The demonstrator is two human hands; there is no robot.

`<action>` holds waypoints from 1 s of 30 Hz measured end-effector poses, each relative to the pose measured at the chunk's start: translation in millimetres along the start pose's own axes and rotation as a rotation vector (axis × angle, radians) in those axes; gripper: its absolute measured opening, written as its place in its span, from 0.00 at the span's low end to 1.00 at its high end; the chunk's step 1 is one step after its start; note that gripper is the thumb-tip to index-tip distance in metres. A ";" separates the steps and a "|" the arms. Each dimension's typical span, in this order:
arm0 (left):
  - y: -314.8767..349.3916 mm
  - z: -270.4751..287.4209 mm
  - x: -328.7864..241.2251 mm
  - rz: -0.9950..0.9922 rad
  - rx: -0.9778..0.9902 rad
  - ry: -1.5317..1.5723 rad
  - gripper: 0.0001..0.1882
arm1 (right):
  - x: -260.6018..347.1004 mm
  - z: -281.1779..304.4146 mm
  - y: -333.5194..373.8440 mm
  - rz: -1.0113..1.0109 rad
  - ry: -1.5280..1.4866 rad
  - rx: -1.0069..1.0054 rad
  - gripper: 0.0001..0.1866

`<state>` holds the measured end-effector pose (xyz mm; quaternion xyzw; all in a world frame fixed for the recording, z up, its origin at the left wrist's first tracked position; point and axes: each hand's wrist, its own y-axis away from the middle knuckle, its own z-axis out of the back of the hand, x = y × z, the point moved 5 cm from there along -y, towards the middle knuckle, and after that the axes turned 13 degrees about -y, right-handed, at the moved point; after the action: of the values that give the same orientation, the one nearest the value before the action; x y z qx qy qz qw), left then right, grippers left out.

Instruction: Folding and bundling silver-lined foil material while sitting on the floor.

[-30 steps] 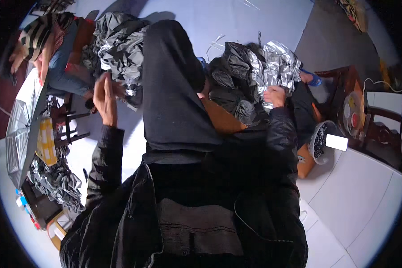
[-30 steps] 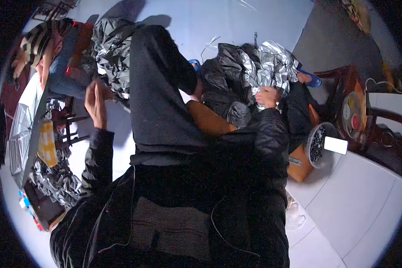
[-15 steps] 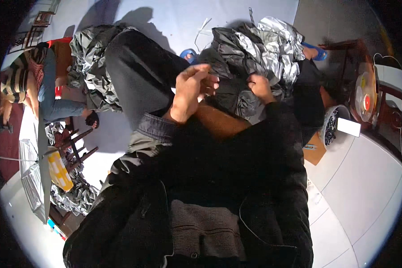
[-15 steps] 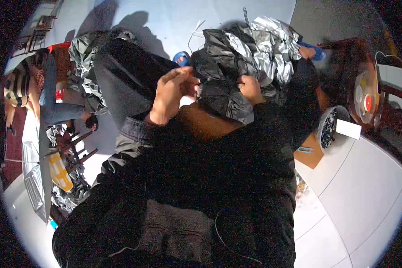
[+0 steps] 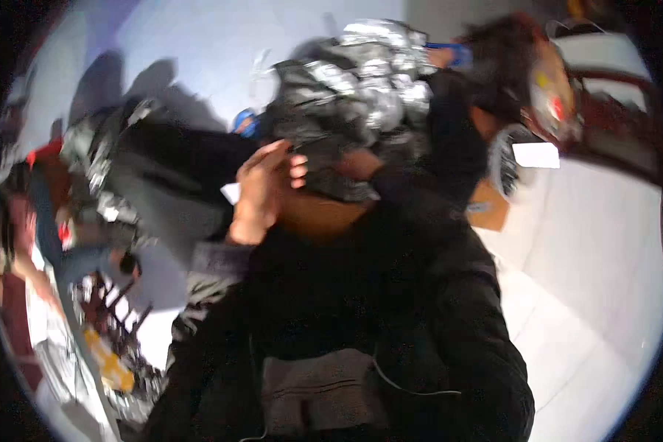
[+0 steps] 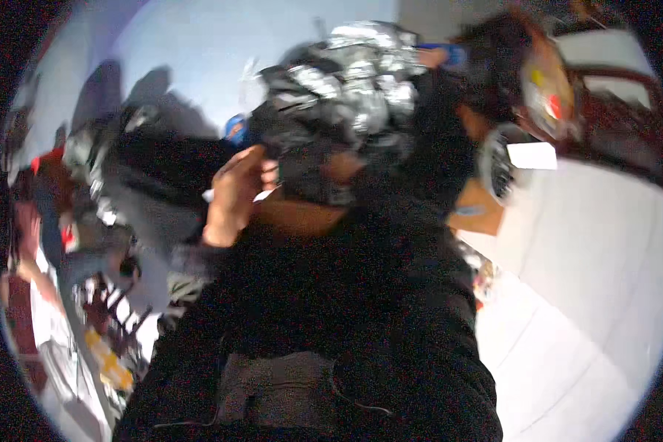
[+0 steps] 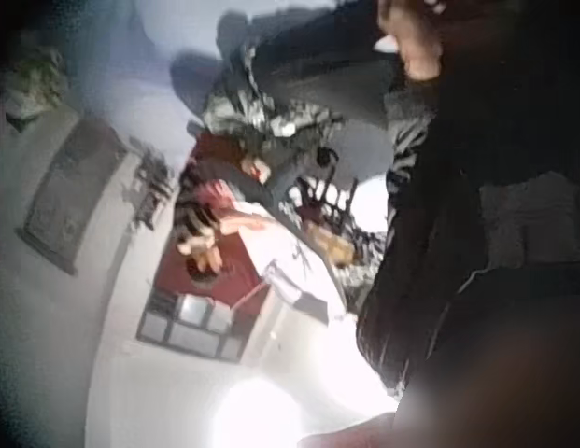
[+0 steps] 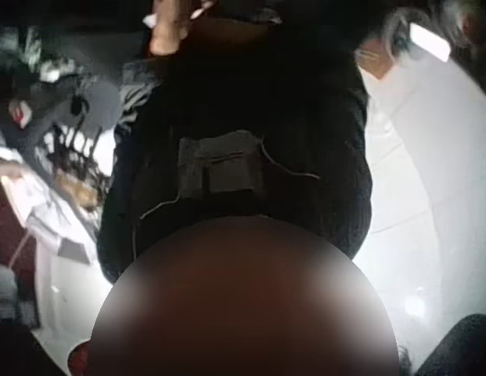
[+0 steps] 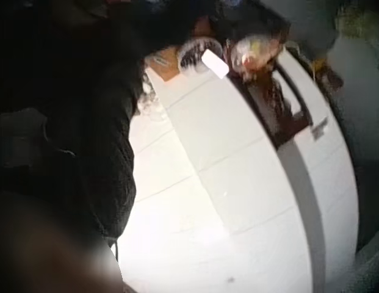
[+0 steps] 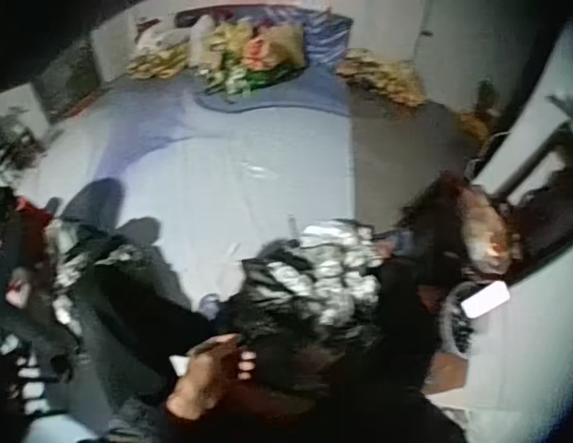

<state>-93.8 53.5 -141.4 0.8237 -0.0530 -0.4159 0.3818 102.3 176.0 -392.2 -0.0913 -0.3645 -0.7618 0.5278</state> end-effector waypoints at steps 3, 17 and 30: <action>14.5 27.1 -8.4 -0.038 -0.039 -0.076 0.12 | 76.2 28.3 -25.5 0.167 0.051 0.054 0.12; 60.5 -47.1 -5.6 -0.048 0.495 -0.687 0.16 | 165.1 209.2 106.6 0.107 -0.793 -0.738 0.18; 84.9 -54.5 -39.8 -0.271 0.237 -0.245 0.23 | 262.8 220.4 157.6 0.236 -1.139 -1.127 0.30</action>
<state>-60.5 41.8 -38.8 0.8058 -0.0361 -0.5512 0.2134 73.4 97.8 -24.1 -0.7553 -0.1265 -0.6069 0.2126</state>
